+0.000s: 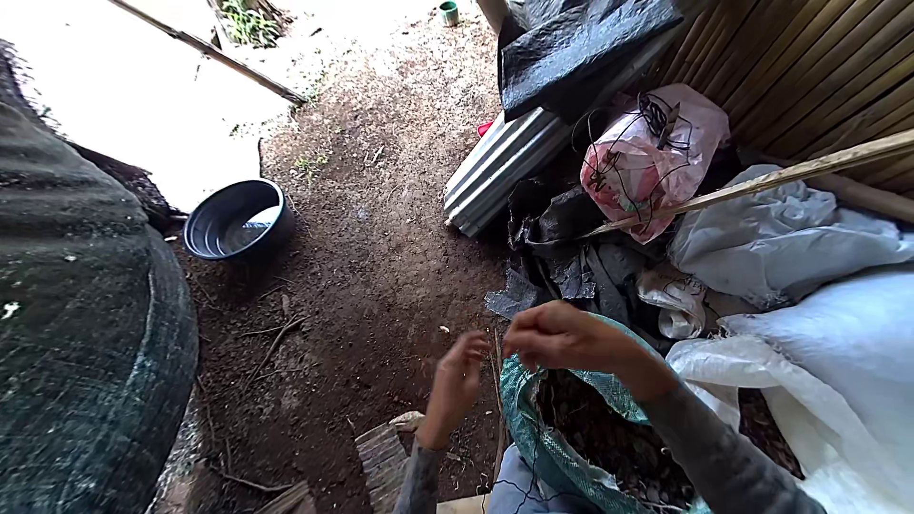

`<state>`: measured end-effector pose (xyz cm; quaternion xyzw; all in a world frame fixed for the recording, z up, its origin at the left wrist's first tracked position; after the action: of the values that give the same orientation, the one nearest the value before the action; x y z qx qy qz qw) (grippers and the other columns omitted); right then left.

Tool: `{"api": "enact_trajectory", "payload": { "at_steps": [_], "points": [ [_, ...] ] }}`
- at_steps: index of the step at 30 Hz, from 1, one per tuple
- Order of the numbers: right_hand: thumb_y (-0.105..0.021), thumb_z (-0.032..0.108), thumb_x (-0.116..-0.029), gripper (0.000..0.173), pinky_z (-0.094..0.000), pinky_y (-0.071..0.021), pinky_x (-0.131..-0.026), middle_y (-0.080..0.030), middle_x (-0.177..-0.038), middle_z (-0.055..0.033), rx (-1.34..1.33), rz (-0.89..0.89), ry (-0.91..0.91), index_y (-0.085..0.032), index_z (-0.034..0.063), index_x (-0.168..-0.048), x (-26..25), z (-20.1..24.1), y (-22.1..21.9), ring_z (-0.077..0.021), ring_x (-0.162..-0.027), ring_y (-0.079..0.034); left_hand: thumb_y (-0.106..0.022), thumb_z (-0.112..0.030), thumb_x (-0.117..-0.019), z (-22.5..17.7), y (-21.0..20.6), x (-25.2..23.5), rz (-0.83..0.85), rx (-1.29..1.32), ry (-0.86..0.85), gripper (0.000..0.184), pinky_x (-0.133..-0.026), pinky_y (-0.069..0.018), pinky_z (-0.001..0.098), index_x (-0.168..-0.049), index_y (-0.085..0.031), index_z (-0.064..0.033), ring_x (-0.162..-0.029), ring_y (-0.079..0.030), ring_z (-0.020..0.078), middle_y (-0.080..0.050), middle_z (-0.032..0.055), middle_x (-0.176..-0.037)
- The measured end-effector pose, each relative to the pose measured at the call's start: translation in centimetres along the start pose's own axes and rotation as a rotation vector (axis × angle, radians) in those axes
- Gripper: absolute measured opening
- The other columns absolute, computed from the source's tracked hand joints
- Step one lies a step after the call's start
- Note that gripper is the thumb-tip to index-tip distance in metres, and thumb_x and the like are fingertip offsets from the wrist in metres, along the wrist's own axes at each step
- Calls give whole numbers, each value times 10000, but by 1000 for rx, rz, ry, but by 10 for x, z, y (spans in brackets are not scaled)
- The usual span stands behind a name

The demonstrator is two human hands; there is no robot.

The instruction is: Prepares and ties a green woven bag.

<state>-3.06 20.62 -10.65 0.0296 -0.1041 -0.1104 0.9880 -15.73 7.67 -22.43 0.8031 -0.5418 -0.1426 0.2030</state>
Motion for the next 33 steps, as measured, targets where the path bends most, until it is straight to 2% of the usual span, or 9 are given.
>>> {"api": "enact_trajectory", "payload": {
  "at_steps": [4, 7, 11, 17, 21, 24, 27, 30, 33],
  "points": [
    [-494, 177, -1089, 288, -147, -339, -456, -688, -771, 10, 110, 152, -80, -668, -25, -1198, -6, -5, -2, 46, -492, -429, -637, -47, -964, 10, -69, 18, 354, 112, -14, 318, -966, -552, 435, -1266, -640, 52, -1104, -687, 265, -693, 181, -1246],
    [-484, 134, -1078, 284, -133, -342, -444, -694, -735, 37, 100, 24, -18, -709, -12, -1169, 12, -11, 24, 64, -475, -434, -561, -67, -1019, 17, -86, 18, 102, 28, -64, 211, -822, -613, 390, -1053, -732, 51, -848, -750, 221, -762, 148, -957],
    [-462, 96, -1044, 257, -137, -478, -526, -729, -804, 49, -150, -279, -1, -705, 33, -987, 41, -36, 56, 33, -559, -578, -560, 48, -953, -2, -81, -9, -67, -291, -226, 183, -804, -615, 492, -1018, -730, 74, -841, -752, 351, -742, 196, -889],
    [-498, 124, -1065, 229, -137, -325, -442, -658, -705, 65, 8, -309, -188, -703, 23, -1070, 71, -100, 48, 54, -473, -421, -420, -136, -1083, 56, -109, -14, 172, 687, 140, 319, -627, -581, 271, -966, -687, -6, -581, -641, 75, -645, -12, -645],
    [-515, 135, -1061, 237, -212, -555, -686, -717, -842, -7, 71, -416, -198, -712, 3, -1055, 77, -116, 37, -32, -693, -650, -375, -197, -1086, 84, -98, 18, -187, 1060, 435, 349, -450, -373, 162, -813, -591, -179, -458, -413, -26, -477, -139, -568],
    [-490, 167, -1078, 298, -336, -591, -885, -744, -1022, -119, 129, -403, -277, -709, -21, -1151, 76, -141, 22, -154, -895, -728, -379, -235, -1116, 21, 15, 10, -564, 825, 341, 278, -455, -444, 145, -952, -595, -173, -495, -522, -39, -581, -135, -626],
    [-534, 123, -1047, 254, -338, -604, -864, -751, -1026, -123, 110, -394, -302, -707, -4, -1184, 75, -165, -3, -168, -878, -739, -480, -79, -1062, -77, 190, 37, -813, 52, -168, 185, -678, -539, 152, -1050, -659, -32, -755, -639, -20, -698, -52, -900],
    [-622, 95, -985, 250, -344, -607, -847, -745, -1045, -132, 163, -395, -231, -701, 2, -1204, 70, -169, -21, -182, -875, -736, -433, -136, -1111, -127, 258, 51, -735, -849, -266, 329, -862, -522, 382, -1181, -598, 140, -929, -644, 281, -645, 288, -1054],
    [-758, 191, -900, 506, -385, -602, -815, -671, -1240, -163, 335, -371, -108, -634, 95, -1381, 61, -171, -39, -229, -919, -708, -474, -117, -1093, -112, 269, 45, -544, -1196, -438, 271, -644, -511, 512, -1094, -618, 113, -689, -621, 429, -616, 307, -841]
  ]
}}
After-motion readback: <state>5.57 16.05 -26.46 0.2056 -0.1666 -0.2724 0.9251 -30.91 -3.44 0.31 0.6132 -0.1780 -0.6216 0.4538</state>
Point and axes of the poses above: each hand's wrist, its own x-axis away from the middle knuckle, its own y-axis out of the back of the hand, z = x × y, the point moved 5 cm from there along -x, towards the middle knuckle
